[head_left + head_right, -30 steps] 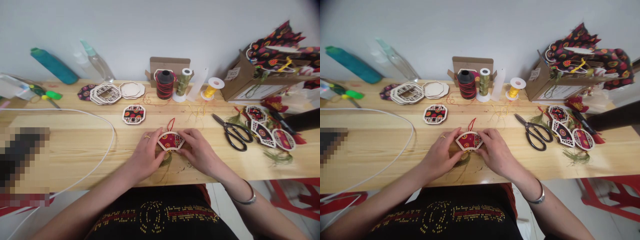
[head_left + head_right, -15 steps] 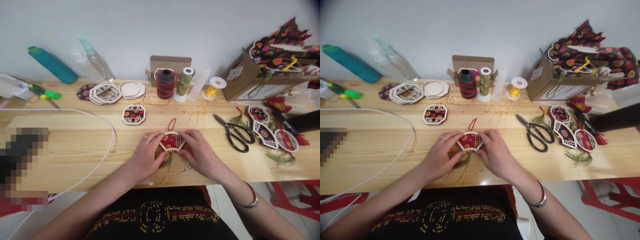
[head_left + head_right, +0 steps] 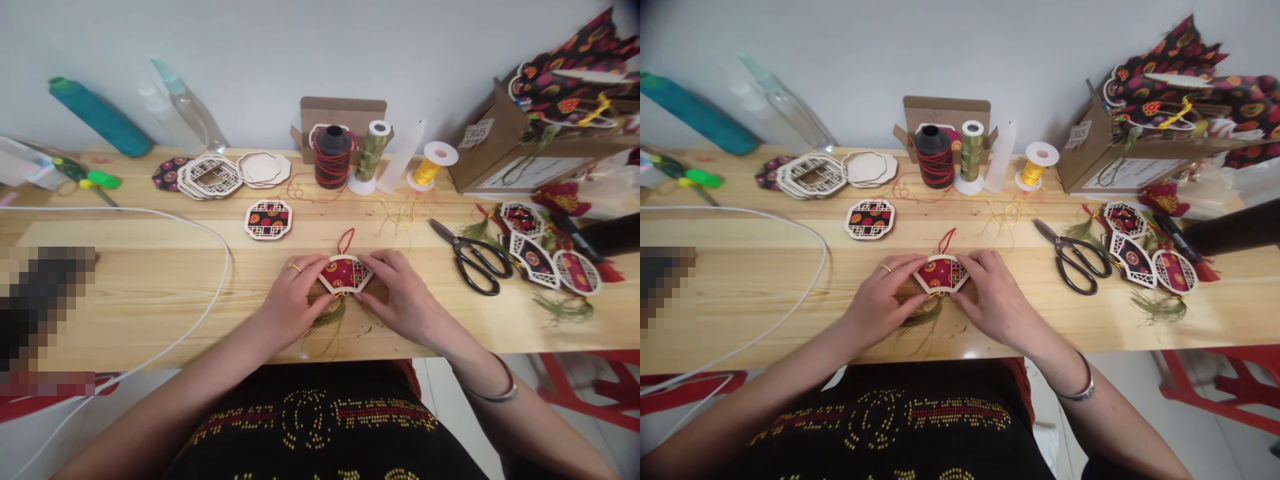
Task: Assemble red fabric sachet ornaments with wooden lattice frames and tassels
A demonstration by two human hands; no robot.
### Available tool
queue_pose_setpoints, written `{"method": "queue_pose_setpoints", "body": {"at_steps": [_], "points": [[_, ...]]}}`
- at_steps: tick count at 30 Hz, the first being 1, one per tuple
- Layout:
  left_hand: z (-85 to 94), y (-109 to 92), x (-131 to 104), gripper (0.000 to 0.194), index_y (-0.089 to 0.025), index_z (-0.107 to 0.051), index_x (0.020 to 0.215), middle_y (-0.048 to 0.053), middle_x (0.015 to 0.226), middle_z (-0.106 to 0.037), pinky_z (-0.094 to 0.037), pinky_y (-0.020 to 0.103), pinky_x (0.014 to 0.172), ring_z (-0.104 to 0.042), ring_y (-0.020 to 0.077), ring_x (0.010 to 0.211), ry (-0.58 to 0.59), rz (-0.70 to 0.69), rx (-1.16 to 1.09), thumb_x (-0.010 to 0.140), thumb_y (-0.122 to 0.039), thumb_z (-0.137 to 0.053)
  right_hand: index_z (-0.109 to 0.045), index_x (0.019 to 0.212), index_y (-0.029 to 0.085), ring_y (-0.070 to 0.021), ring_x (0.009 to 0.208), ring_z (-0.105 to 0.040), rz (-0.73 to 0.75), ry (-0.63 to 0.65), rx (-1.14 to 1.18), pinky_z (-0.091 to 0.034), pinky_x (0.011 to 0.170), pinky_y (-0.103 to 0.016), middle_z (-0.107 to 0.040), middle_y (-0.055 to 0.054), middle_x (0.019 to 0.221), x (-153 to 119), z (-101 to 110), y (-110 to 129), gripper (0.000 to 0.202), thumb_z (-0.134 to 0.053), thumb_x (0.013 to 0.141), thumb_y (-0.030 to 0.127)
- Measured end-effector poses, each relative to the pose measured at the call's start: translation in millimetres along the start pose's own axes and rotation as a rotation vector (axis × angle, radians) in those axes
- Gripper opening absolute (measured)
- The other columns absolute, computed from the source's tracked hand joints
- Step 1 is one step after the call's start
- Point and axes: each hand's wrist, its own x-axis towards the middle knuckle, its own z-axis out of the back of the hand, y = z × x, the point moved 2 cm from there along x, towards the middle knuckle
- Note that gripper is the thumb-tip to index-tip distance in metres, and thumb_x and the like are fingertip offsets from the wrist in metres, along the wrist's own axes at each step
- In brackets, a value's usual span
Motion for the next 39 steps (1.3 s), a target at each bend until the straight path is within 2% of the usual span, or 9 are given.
{"method": "queue_pose_setpoints", "body": {"at_steps": [9, 14, 20, 24, 32, 39], "points": [[-1.5, -1, -1, 0.044, -0.021, -0.052, 0.123, 0.010, 0.115, -0.062, -0.050, 0.047, 0.088, -0.058, 0.0249, 0.105, -0.050, -0.038, -0.016, 0.081, -0.023, -0.066, -0.054, 0.126, 0.021, -0.0268, 0.106, -0.053, 0.019, -0.023, 0.027, -0.049, 0.091, -0.045, -0.057, -0.012, 0.112, 0, 2, 0, 0.047, -0.061, 0.080, 0.020], [-1.7, -3, -1, 0.042, -0.022, -0.053, 0.123, 0.010, 0.116, -0.062, -0.051, 0.049, 0.088, -0.057, 0.0255, 0.106, -0.069, -0.066, -0.030, 0.082, -0.020, -0.064, -0.056, 0.125, 0.021, -0.0264, 0.107, -0.053, 0.024, -0.012, 0.023, -0.049, 0.092, -0.044, -0.058, -0.011, 0.112, 1, 2, -2, 0.045, -0.062, 0.081, 0.021], [3.1, -9, 1, 0.049, -0.017, -0.051, 0.125, 0.016, 0.134, -0.051, -0.048, 0.051, 0.095, -0.054, 0.0278, 0.115, -0.037, -0.053, -0.049, 0.079, -0.022, -0.067, -0.056, 0.124, 0.019, -0.0250, 0.106, -0.053, 0.022, -0.006, 0.016, -0.048, 0.092, -0.042, -0.058, -0.011, 0.112, 2, 2, -2, 0.044, -0.063, 0.081, 0.022], [3.7, -12, 4, 0.050, -0.016, -0.045, 0.131, 0.014, 0.125, -0.059, -0.048, 0.049, 0.095, -0.056, 0.0258, 0.113, -0.040, -0.133, -0.017, 0.083, -0.018, -0.062, -0.056, 0.123, 0.019, -0.0246, 0.106, -0.052, 0.025, -0.004, 0.020, -0.048, 0.092, -0.042, -0.057, -0.010, 0.112, 2, 2, -2, 0.043, -0.063, 0.081, 0.021], [-1.1, -7, 4, 0.048, -0.018, -0.043, 0.133, 0.014, 0.122, -0.063, -0.049, 0.049, 0.091, -0.059, 0.0258, 0.108, -0.049, -0.194, 0.027, 0.087, -0.019, -0.058, -0.056, 0.123, 0.019, -0.0260, 0.107, -0.053, 0.022, -0.005, 0.021, -0.049, 0.092, -0.044, -0.058, -0.011, 0.112, 2, 2, -4, 0.044, -0.063, 0.080, 0.021], [-4.6, -5, 3, 0.047, -0.017, -0.045, 0.131, 0.011, 0.121, -0.064, -0.047, 0.047, 0.094, -0.058, 0.0243, 0.108, -0.027, -0.145, 0.028, 0.087, -0.022, -0.059, -0.056, 0.124, 0.021, -0.0269, 0.108, -0.053, 0.022, -0.005, 0.038, -0.048, 0.092, -0.046, -0.058, -0.011, 0.114, 2, 1, -4, 0.044, -0.063, 0.081, 0.022]]}}
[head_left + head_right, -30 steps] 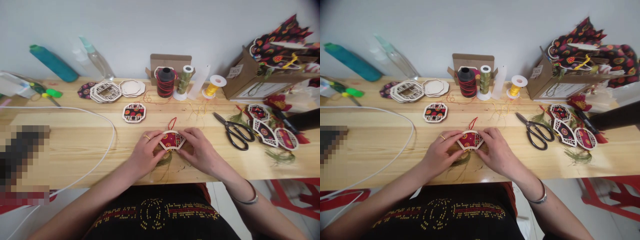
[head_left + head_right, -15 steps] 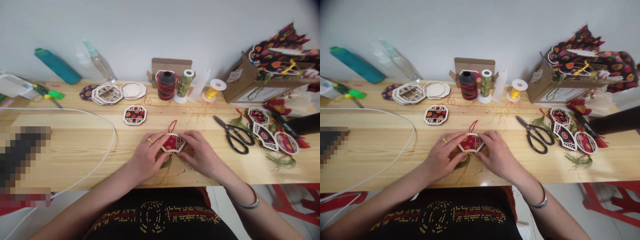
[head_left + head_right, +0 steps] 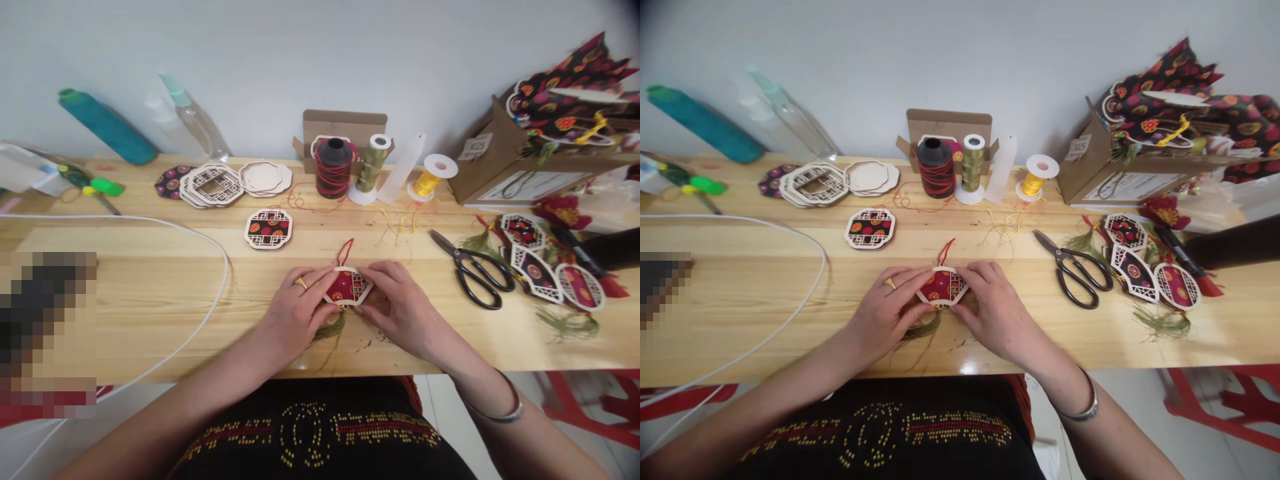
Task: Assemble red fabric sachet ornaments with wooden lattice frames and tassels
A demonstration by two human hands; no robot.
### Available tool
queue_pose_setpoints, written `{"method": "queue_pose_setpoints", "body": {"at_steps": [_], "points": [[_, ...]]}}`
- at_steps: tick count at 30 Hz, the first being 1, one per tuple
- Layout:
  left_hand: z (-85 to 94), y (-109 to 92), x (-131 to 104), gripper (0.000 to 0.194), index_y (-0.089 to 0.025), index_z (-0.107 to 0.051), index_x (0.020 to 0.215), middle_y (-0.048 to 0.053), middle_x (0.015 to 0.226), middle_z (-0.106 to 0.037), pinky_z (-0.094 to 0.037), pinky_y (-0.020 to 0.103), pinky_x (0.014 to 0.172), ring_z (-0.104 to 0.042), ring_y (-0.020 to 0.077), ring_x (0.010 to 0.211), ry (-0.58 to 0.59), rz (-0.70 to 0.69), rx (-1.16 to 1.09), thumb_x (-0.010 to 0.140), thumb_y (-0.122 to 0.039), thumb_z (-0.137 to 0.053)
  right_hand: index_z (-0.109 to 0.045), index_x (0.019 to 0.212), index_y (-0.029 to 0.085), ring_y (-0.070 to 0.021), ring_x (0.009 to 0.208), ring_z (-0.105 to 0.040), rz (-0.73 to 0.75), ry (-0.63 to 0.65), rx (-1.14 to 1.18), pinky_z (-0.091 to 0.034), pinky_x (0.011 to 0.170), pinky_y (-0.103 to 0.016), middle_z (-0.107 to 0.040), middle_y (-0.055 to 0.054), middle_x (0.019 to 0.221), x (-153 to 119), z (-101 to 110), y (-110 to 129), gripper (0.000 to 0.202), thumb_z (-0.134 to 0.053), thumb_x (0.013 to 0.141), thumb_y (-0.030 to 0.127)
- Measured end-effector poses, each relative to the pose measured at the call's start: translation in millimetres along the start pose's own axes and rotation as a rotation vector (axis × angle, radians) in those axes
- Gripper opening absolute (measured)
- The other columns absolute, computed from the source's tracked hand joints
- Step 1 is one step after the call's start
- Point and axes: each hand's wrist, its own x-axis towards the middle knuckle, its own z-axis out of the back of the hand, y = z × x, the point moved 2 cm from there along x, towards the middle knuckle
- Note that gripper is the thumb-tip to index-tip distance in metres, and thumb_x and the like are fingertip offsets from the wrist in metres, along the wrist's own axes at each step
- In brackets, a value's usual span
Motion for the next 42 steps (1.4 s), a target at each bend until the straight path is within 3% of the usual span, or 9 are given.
{"method": "queue_pose_setpoints", "body": {"at_steps": [18, 24, 30, 42], "points": [[-0.1, -2, 2, 0.047, -0.019, -0.049, 0.131, 0.011, 0.120, -0.064, -0.047, 0.048, 0.093, -0.057, 0.0258, 0.108, 0.012, 0.046, -0.004, 0.086, -0.023, -0.061, -0.057, 0.124, 0.021, -0.0274, 0.105, -0.053, 0.003, -0.012, -0.037, -0.049, 0.090, -0.046, -0.058, -0.011, 0.111, -1, -1, -2, 0.043, -0.063, 0.081, 0.024], [2.0, -3, 3, 0.043, -0.017, -0.050, 0.129, 0.012, 0.120, -0.064, -0.047, 0.047, 0.093, -0.056, 0.0255, 0.108, 0.038, 0.039, 0.002, 0.087, -0.021, -0.060, -0.056, 0.124, 0.015, -0.0272, 0.107, -0.054, -0.057, -0.036, -0.036, -0.048, 0.093, -0.045, -0.058, -0.013, 0.113, -4, -2, -5, 0.051, -0.070, 0.077, 0.027], [1.9, -2, 3, 0.047, -0.018, -0.049, 0.131, 0.012, 0.120, -0.063, -0.046, 0.049, 0.093, -0.055, 0.0269, 0.108, 0.053, 0.090, -0.003, 0.086, -0.022, -0.061, -0.063, 0.108, 0.013, -0.0281, 0.098, -0.056, -0.157, -0.137, -0.154, -0.049, 0.086, -0.043, -0.062, -0.013, 0.102, -9, -3, -2, 0.045, -0.076, 0.072, 0.035], [1.8, -3, 3, 0.051, -0.015, -0.046, 0.133, 0.013, 0.123, -0.064, -0.046, 0.045, 0.095, -0.057, 0.0253, 0.111, 0.035, 0.091, 0.020, 0.086, -0.024, -0.062, -0.067, 0.087, 0.012, -0.0248, 0.084, -0.059, -0.236, -0.180, -0.276, -0.048, 0.073, -0.036, -0.065, -0.010, 0.084, -10, -4, 3, 0.038, -0.077, 0.069, 0.044]]}}
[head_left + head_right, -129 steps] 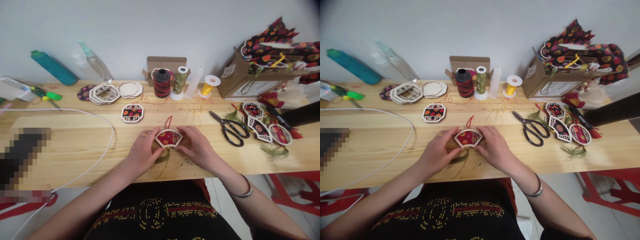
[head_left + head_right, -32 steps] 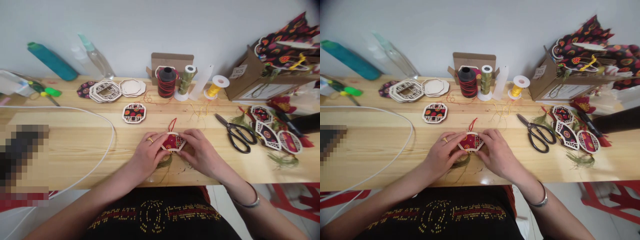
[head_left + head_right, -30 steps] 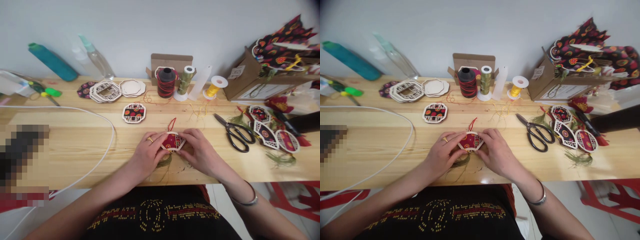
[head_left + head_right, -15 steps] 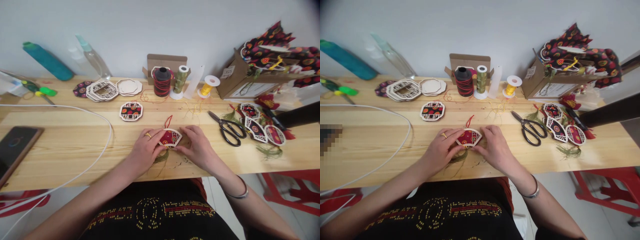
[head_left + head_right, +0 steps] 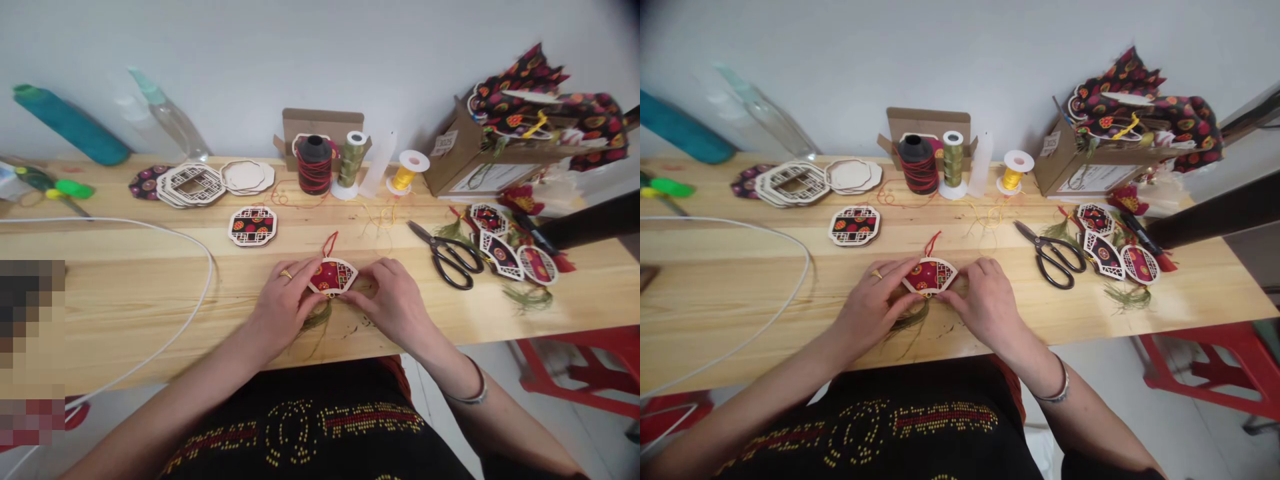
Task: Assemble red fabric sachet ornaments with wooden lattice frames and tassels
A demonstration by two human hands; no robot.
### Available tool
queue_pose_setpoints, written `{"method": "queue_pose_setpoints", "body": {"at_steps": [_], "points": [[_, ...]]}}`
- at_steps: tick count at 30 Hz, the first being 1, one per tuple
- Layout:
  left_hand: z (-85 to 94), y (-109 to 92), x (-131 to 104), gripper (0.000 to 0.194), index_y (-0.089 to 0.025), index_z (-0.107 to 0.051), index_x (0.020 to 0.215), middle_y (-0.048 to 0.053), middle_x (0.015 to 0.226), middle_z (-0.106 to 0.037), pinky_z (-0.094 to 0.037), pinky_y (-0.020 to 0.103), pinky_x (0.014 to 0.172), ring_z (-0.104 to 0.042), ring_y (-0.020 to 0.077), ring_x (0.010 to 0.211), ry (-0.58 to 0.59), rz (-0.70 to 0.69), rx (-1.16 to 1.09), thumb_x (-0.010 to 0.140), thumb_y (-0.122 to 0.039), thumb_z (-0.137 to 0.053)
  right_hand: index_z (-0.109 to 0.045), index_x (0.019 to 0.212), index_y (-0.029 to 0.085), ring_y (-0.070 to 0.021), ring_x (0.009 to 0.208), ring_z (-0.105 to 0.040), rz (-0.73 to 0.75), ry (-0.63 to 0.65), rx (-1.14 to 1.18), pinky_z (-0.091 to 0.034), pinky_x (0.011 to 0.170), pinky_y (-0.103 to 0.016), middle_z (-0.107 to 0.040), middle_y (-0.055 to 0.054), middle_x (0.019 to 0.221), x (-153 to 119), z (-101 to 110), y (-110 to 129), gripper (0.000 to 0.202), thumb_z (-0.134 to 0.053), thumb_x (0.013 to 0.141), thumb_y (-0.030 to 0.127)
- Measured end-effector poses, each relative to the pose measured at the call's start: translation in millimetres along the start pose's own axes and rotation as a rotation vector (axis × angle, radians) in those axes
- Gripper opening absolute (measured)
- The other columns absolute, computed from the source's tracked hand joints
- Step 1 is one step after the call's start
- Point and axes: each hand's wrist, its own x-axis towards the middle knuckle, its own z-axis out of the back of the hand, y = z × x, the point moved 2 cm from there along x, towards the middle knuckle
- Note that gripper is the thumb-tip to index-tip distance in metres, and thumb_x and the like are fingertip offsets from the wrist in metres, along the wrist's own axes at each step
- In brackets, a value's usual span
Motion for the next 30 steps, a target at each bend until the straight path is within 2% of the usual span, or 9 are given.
{"method": "queue_pose_setpoints", "body": {"at_steps": [5, 16, 22, 30], "points": [[0.8, -0.2, 0.9, 0.051, -0.017, -0.043, 0.136, 0.014, 0.125, -0.063, -0.045, 0.046, 0.096, -0.058, 0.0249, 0.112, -0.023, -0.024, 0.016, 0.088, -0.026, -0.059, -0.068, 0.083, 0.013, -0.0226, 0.078, -0.059, -0.009, -0.010, -0.017, -0.047, 0.070, -0.034, -0.065, -0.009, 0.081, -1.5, -0.4, 0.2, 0.036, -0.076, 0.070, 0.045], [0.5, 2.9, 2.1, 0.052, -0.019, -0.045, 0.135, 0.011, 0.124, -0.064, -0.045, 0.046, 0.095, -0.057, 0.0260, 0.108, 0.024, 0.019, 0.035, 0.086, -0.028, -0.061, -0.069, 0.086, 0.014, -0.0220, 0.079, -0.059, 0.012, -0.050, -0.004, -0.046, 0.070, -0.032, -0.066, -0.007, 0.077, -1.3, -2.4, 0.9, 0.033, -0.076, 0.071, 0.043], [0.8, 4.2, 2.6, 0.053, -0.023, -0.045, 0.135, 0.008, 0.121, -0.066, -0.046, 0.046, 0.094, -0.057, 0.0249, 0.108, 0.023, 0.022, 0.014, 0.085, -0.027, -0.063, -0.068, 0.085, 0.015, -0.0212, 0.079, -0.059, -0.005, -0.021, 0.029, -0.045, 0.070, -0.032, -0.066, -0.006, 0.079, 0.0, -1.6, 1.1, 0.032, -0.076, 0.071, 0.041], [2.3, 4.1, 4.3, 0.054, -0.021, -0.049, 0.131, 0.008, 0.121, -0.065, -0.046, 0.044, 0.096, -0.053, 0.0254, 0.113, 0.084, 0.138, -0.036, 0.081, -0.026, -0.067, -0.068, 0.089, 0.015, -0.0218, 0.080, -0.059, -0.013, -0.005, 0.042, -0.046, 0.070, -0.033, -0.066, -0.007, 0.081, 0.5, -0.4, 0.6, 0.032, -0.077, 0.070, 0.039]]}}
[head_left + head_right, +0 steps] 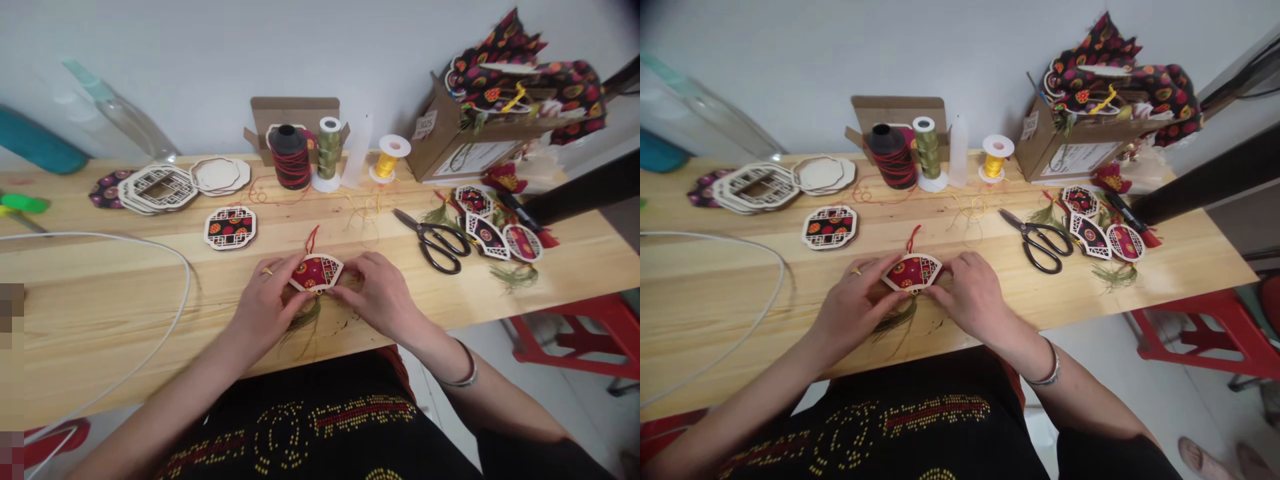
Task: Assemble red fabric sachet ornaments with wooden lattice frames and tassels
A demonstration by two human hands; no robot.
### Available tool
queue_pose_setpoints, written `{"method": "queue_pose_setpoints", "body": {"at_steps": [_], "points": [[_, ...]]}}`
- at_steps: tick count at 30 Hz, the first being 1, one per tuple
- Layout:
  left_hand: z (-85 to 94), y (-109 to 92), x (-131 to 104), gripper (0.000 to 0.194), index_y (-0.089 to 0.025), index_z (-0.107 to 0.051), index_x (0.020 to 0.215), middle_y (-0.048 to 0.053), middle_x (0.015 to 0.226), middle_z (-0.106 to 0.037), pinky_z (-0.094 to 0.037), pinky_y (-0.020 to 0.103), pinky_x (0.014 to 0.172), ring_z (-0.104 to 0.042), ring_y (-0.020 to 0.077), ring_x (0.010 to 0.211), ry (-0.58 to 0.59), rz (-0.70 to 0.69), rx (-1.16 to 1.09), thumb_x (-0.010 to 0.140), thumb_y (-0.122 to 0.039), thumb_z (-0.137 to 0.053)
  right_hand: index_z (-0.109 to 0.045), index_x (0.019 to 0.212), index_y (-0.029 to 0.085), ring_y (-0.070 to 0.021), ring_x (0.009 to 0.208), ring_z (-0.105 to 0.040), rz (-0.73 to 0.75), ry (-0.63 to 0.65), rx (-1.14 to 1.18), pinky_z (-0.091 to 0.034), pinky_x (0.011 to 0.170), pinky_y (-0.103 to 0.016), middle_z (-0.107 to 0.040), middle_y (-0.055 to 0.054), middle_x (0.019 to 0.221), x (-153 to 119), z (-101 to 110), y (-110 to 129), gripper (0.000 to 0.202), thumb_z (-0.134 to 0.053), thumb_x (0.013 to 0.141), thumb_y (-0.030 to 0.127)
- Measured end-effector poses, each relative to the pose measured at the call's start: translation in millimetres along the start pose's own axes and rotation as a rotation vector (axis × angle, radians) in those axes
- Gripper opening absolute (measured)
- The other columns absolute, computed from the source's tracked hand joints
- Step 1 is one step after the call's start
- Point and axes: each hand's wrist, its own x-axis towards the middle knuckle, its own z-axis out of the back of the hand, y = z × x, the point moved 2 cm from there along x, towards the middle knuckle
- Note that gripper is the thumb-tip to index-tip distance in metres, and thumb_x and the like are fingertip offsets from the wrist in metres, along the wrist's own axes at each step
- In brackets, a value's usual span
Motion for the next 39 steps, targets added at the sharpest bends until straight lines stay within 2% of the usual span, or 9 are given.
{"method": "queue_pose_setpoints", "body": {"at_steps": [5, 10, 14, 18, 23, 28, 39], "points": [[0.6, -3, 1, 0.052, -0.020, -0.049, 0.130, 0.008, 0.122, -0.065, -0.046, 0.044, 0.096, -0.054, 0.0244, 0.112, 0.006, 0.041, -0.036, 0.081, -0.026, -0.068, -0.069, 0.091, 0.014, -0.0224, 0.079, -0.059, -0.010, -0.054, 0.007, -0.047, 0.069, -0.034, -0.066, -0.009, 0.081, -8, -1, -1, 0.031, -0.072, 0.075, 0.041], [-0.9, -2, -1, 0.054, -0.021, -0.047, 0.131, 0.008, 0.124, -0.063, -0.045, 0.046, 0.096, -0.053, 0.0244, 0.113, 0.002, 0.035, -0.044, 0.081, -0.026, -0.067, -0.069, 0.101, 0.016, -0.0219, 0.082, -0.060, 0.009, -0.064, 0.113, -0.049, 0.072, -0.034, -0.068, -0.009, 0.085, -15, -5, -5, 0.023, -0.059, 0.084, 0.029], [-1.5, 0, -2, 0.055, -0.025, -0.045, 0.133, 0.007, 0.124, -0.063, -0.045, 0.048, 0.096, -0.053, 0.0251, 0.114, -0.001, 0.032, -0.060, 0.082, -0.025, -0.066, -0.070, 0.095, 0.017, -0.0214, 0.085, -0.061, 0.044, -0.068, 0.131, -0.050, 0.077, -0.035, -0.069, -0.009, 0.088, -13, -4, -11, 0.020, -0.053, 0.087, 0.021], [-1.0, 0, -1, 0.053, -0.025, -0.046, 0.132, 0.007, 0.122, -0.064, -0.046, 0.048, 0.094, -0.054, 0.0261, 0.113, -0.002, 0.026, -0.043, 0.082, -0.026, -0.066, -0.072, 0.085, 0.018, -0.0211, 0.080, -0.061, 0.047, -0.091, 0.069, -0.050, 0.073, -0.035, -0.069, -0.008, 0.079, -5, -3, -14, 0.020, -0.052, 0.087, 0.019], [-0.4, 0, 0, 0.051, -0.023, -0.047, 0.132, 0.008, 0.123, -0.064, -0.046, 0.048, 0.094, -0.054, 0.0258, 0.113, 0.014, 0.023, -0.039, 0.084, -0.027, -0.064, -0.073, 0.085, 0.021, -0.0207, 0.079, -0.062, 0.038, -0.091, 0.059, -0.050, 0.072, -0.034, -0.069, -0.006, 0.078, 1, -4, -13, 0.020, -0.054, 0.087, 0.020], [0.9, -1, 1, 0.053, -0.019, -0.047, 0.131, 0.010, 0.124, -0.063, -0.046, 0.046, 0.096, -0.053, 0.0257, 0.114, 0.025, 0.023, -0.017, 0.083, -0.027, -0.066, -0.074, 0.083, 0.019, -0.0206, 0.079, -0.061, 0.031, -0.096, 0.052, -0.049, 0.072, -0.032, -0.069, -0.006, 0.077, 2, -5, -14, 0.017, -0.057, 0.086, 0.017], [1.0, -2, 1, 0.053, -0.022, -0.047, 0.131, 0.008, 0.122, -0.065, -0.046, 0.048, 0.094, -0.054, 0.0262, 0.113, 0.011, 0.038, -0.029, 0.082, -0.024, -0.066, -0.072, 0.084, 0.019, -0.0209, 0.080, -0.061, 0.024, -0.077, 0.083, -0.050, 0.073, -0.034, -0.068, -0.006, 0.078, 2, -6, -17, 0.018, -0.055, 0.087, 0.017]]}}
